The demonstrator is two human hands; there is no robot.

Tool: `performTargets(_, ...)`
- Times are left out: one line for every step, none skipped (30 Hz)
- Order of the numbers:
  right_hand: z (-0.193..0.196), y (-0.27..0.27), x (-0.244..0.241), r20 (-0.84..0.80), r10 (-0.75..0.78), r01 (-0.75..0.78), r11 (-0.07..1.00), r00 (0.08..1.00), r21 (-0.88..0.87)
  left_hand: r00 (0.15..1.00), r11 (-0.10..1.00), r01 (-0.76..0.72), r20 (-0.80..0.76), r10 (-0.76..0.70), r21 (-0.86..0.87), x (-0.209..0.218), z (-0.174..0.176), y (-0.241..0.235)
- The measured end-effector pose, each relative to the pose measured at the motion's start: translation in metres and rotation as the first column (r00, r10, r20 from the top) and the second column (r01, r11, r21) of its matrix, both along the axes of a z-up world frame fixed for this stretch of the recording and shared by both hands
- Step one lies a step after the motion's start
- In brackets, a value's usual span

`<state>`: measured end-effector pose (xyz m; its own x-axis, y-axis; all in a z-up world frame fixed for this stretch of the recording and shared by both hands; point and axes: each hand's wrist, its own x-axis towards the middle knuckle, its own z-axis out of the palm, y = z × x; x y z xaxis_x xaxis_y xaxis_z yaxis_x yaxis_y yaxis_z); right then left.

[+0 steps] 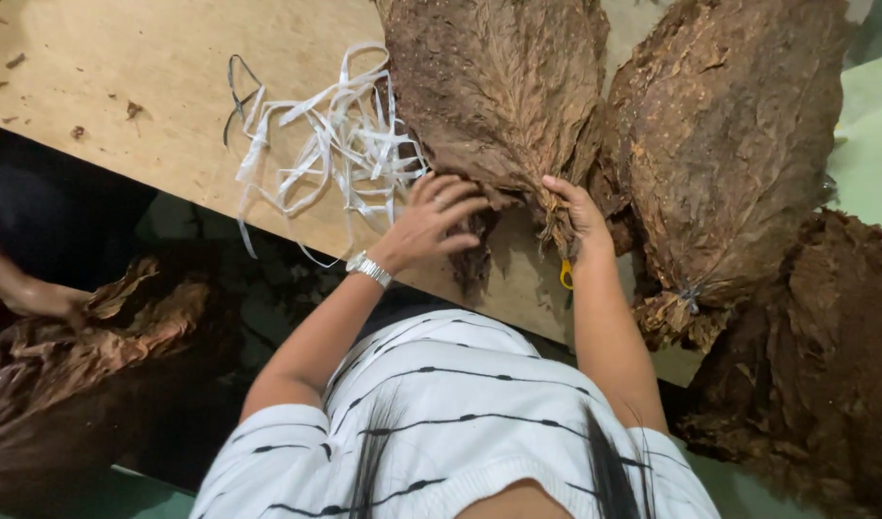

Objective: Cutting plastic strips and using them to tie bundles of dried leaves on a work table.

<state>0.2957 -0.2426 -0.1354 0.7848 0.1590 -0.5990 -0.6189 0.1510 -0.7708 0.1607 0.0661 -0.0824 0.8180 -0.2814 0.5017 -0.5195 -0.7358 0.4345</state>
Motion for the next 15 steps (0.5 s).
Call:
performTargets(-0.003, -0.005, 0.004, 0.001, -0.001, 0.001, 1.0, 1.0, 0.0, 1.0, 1.0, 0.001, 0.001, -0.001, 0.0, 0.0, 0.008, 0.012)
performTargets(-0.006, -0.01, 0.008, -0.023, -0.009, 0.008, 1.0, 1.0, -0.018, 0.995, 0.971, -0.092, 0.026, 0.1, -0.219, 0.0, 0.016, 0.023)
performTargets(-0.009, -0.016, 0.009, -0.049, -0.022, 0.02, 0.999, 0.999, -0.036, 0.98, 0.888, -0.168, 0.028, 0.199, -0.428, -0.001, 0.023, 0.034)
performTargets(0.001, -0.011, 0.005, -0.05, -0.028, 0.026, 0.999, 0.998, -0.036, 0.981, 0.889, -0.162, 0.027, 0.192, -0.428, -0.01, 0.023, 0.041)
performTargets(0.012, -0.007, 0.004, -0.064, -0.031, 0.03, 0.999, 0.997, -0.021, 0.92, 0.779, -0.39, -0.233, 0.314, -0.491, -0.016, 0.022, 0.047)
performTargets(0.023, -0.003, 0.002, -0.079, -0.035, 0.034, 0.999, 0.996, -0.007, 0.786, 0.634, -0.606, -0.486, 0.383, -0.481, -0.022, 0.022, 0.053)
performTargets(0.022, -0.004, 0.004, -0.076, -0.039, 0.038, 0.999, 0.996, -0.008, 0.789, 0.636, -0.602, -0.484, 0.379, -0.483, -0.019, 0.015, 0.059)
performTargets(0.02, -0.005, 0.006, -0.08, -0.03, 0.03, 1.0, 0.996, 0.002, 0.691, 0.671, -0.67, -0.599, 0.405, -0.318, -0.017, 0.008, 0.064)
performTargets(0.017, -0.008, 0.005, -0.089, -0.02, 0.021, 1.0, 0.996, 0.011, 0.569, 0.695, -0.706, -0.695, 0.441, -0.137, -0.017, 0.0, 0.068)
performTargets(0.014, -0.006, 0.003, -0.093, -0.023, 0.024, 1.0, 0.995, 0.009, 0.567, 0.697, -0.704, -0.698, 0.437, -0.136, -0.011, -0.019, 0.068)
performTargets(0.013, -0.006, 0.002, -0.12, -0.035, 0.035, 0.999, 0.992, 0.002, 0.489, 0.695, -0.719, -0.716, 0.499, -0.006, -0.006, -0.038, 0.065)
performTargets(0.012, -0.007, 0.001, -0.146, -0.046, 0.046, 0.999, 0.988, -0.005, 0.409, 0.684, -0.719, -0.72, 0.561, 0.124, -0.001, -0.057, 0.061)
performTargets(0.027, 0.001, -0.004, -0.135, -0.037, 0.036, 0.999, 0.99, -0.008, 0.411, 0.677, -0.727, -0.718, 0.562, 0.114, -0.001, -0.039, 0.06)
performTargets(0.041, 0.009, -0.009, -0.179, -0.051, 0.054, 0.999, 0.983, 0.008, 0.422, 0.651, -0.756, -0.707, 0.567, 0.071, -0.003, -0.02, 0.057)
performTargets(0.055, 0.016, -0.016, -0.227, -0.058, 0.064, 0.998, 0.972, 0.02, 0.425, 0.618, -0.786, -0.7, 0.575, 0.03, -0.008, -0.003, 0.054)
